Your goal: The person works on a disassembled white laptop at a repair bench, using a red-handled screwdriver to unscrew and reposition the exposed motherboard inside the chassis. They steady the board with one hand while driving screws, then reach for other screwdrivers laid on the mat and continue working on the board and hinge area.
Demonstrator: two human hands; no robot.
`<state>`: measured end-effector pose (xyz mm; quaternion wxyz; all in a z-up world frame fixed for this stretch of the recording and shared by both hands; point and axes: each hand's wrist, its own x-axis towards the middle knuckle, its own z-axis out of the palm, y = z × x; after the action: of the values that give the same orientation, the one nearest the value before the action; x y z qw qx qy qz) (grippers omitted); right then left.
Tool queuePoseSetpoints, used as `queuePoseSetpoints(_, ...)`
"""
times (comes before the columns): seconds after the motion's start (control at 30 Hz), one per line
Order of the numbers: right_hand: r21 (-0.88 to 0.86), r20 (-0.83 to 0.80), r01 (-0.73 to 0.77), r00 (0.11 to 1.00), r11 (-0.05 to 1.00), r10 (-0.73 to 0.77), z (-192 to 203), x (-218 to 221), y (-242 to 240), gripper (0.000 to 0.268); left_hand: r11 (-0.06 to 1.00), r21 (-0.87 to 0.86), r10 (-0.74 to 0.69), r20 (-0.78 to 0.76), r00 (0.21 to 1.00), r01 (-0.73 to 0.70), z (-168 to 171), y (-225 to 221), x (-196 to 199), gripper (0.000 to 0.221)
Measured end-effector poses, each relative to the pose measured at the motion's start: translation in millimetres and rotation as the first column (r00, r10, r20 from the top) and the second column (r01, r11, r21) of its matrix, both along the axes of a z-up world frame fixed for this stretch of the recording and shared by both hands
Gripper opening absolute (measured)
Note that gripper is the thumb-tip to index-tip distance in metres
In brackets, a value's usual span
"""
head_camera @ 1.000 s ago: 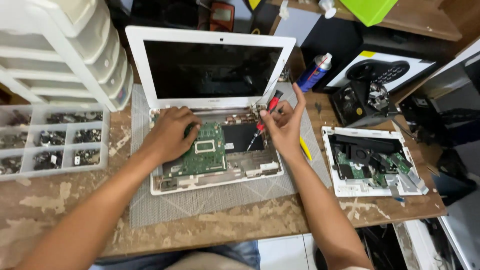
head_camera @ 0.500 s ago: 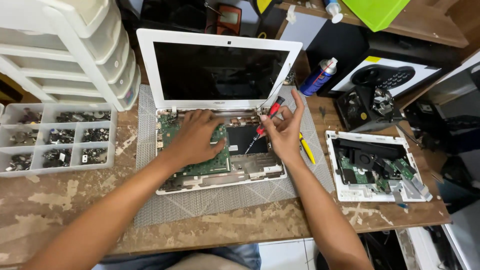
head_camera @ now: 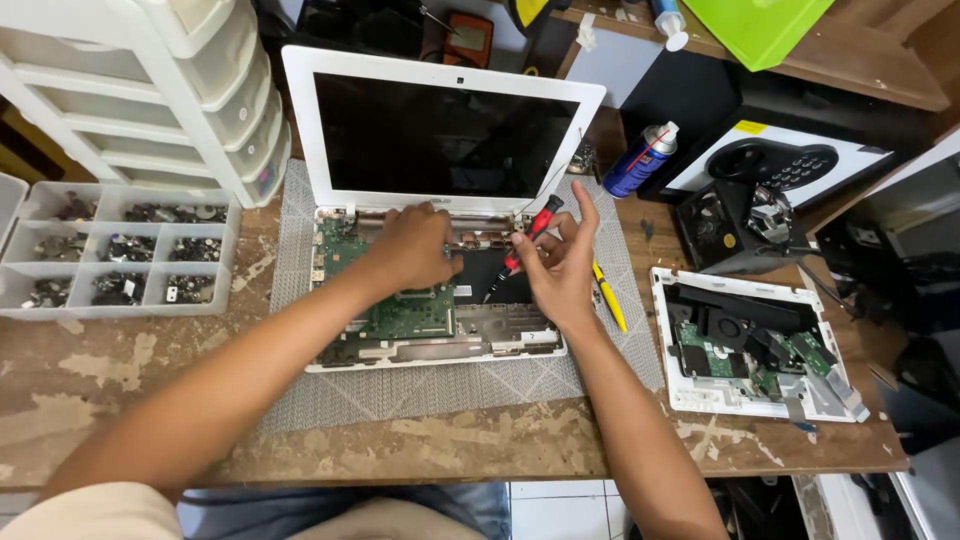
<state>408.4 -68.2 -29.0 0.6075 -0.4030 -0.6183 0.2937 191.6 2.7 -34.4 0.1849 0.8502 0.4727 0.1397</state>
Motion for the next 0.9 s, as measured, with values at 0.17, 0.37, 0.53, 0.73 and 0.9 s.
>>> queuePoseSetpoints(0.17, 0.016, -0.014, -0.006, 1.000, 1.000, 0.006, -2.5, -0.3, 0.2, 0.090, 0.998, -0.063, -0.008, -0.033, 0.999, 0.005, -0.5, 12.0, 3.4, 0.036)
queuePoseSetpoints(0.37, 0.039, 0.011, -0.013, 1.000, 0.999, 0.012, 12.1, -6.3, -8.9, 0.087, 0.988, -0.143, -0.055, 0.013, 0.998, 0.056, 38.1, -3.4, -9.8, 0.030)
queuePoseSetpoints(0.53, 0.057, 0.028, -0.013, 1.000, 0.998, 0.011, 11.3, -5.6, -8.4, 0.087, 0.978, -0.144, -0.119, 0.205, 0.972, 0.150, 51.8, 0.4, -38.0, 0.033)
queuePoseSetpoints(0.73, 0.057, 0.009, -0.027, 1.000, 0.998, 0.027, 1.1, -3.2, -4.3, 0.090, 0.990, -0.094, -0.082, 0.243, 0.966, 0.108, 66.9, 2.8, -84.6, 0.020)
queuePoseSetpoints(0.9, 0.038, -0.054, -0.025, 0.998, 0.999, 0.027, -7.6, -1.9, 1.2, 0.089, 0.997, 0.004, -0.077, 0.194, 0.978, 0.078, 68.6, -9.8, -119.0, 0.019)
